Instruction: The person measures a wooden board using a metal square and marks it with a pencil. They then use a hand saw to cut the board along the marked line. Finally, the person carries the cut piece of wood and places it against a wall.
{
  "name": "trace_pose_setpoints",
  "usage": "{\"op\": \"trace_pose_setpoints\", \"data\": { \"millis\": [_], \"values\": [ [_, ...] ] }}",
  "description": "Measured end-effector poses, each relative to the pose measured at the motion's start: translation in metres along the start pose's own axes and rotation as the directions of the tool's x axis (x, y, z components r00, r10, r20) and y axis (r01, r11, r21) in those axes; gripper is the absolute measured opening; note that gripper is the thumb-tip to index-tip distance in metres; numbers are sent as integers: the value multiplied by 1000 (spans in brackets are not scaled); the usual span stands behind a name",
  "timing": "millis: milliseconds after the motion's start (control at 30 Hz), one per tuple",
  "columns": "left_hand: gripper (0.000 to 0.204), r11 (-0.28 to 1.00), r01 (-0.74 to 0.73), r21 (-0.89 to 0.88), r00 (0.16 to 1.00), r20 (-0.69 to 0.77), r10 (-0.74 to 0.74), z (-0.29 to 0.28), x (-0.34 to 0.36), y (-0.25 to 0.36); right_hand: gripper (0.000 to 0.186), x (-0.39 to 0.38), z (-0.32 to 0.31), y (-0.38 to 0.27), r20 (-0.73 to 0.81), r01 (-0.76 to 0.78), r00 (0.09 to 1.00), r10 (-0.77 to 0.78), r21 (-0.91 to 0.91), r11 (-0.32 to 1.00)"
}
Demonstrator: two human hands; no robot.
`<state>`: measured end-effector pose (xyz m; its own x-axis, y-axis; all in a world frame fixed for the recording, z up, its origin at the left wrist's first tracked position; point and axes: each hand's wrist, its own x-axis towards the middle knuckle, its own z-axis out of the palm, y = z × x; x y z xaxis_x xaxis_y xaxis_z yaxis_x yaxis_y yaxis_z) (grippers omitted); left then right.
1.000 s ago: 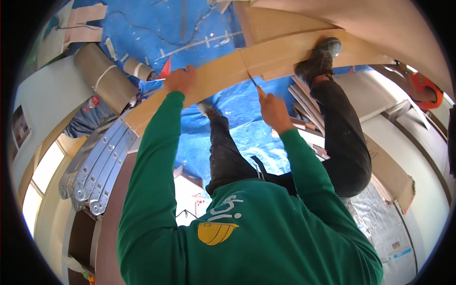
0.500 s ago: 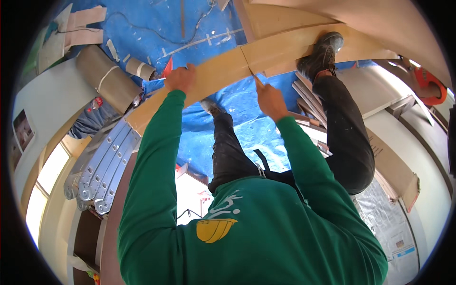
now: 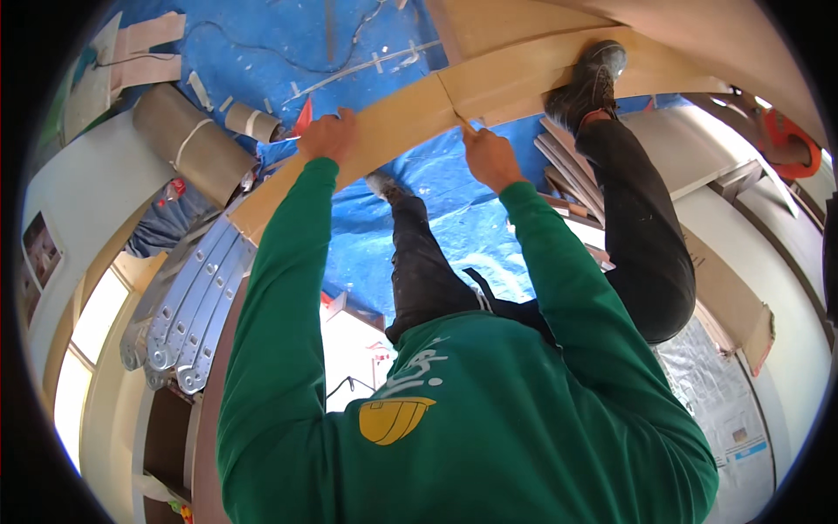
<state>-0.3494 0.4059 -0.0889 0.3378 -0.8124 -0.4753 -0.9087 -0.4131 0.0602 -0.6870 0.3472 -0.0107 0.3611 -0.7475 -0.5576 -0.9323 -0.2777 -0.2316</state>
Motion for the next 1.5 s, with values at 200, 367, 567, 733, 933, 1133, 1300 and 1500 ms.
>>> {"op": "trace_pose_setpoints", "data": {
  "millis": [200, 367, 567, 733, 933, 1133, 1300, 1500],
  "values": [
    [45, 986, -143, 90, 988, -40, 147, 14, 5, -20, 34, -149, -93, -4, 88, -73, 994, 62, 121, 990],
    [55, 974, 208, -92, 966, 176, -190, -16, 6, 6, 42, -77, -17, 11, -6, -13, 1000, 13, 64, 998],
    [69, 974, 139, -179, 984, 137, -115, -33, 2, 13, 32, -17, 4, 9, -42, 103, 994, -103, -9, 995],
    [70, 965, 210, -155, 971, 145, -188, -11, 2, -4, 45, -152, -84, -2, 109, -238, 971, 214, 296, 925],
    [66, 975, 185, -121, 972, 170, -163, -16, 10, 10, 48, -23, 24, 15, -91, 98, 991, -95, 21, 995],
    [57, 991, 121, -64, 988, 109, -114, 17, 23, -16, 43, -67, -4, 16, -32, -1, 1000, 2, 38, 999],
    [39, 999, 32, -7, 991, 134, -31, 10, 7, -10, 51, -148, -69, 6, 81, -238, 971, 225, 238, 942],
    [67, 997, -73, 24, 993, 92, 70, -9, 2, -3, 57, 3, 5, -8, -49, -204, 973, 225, 269, 941]
  ]
}}
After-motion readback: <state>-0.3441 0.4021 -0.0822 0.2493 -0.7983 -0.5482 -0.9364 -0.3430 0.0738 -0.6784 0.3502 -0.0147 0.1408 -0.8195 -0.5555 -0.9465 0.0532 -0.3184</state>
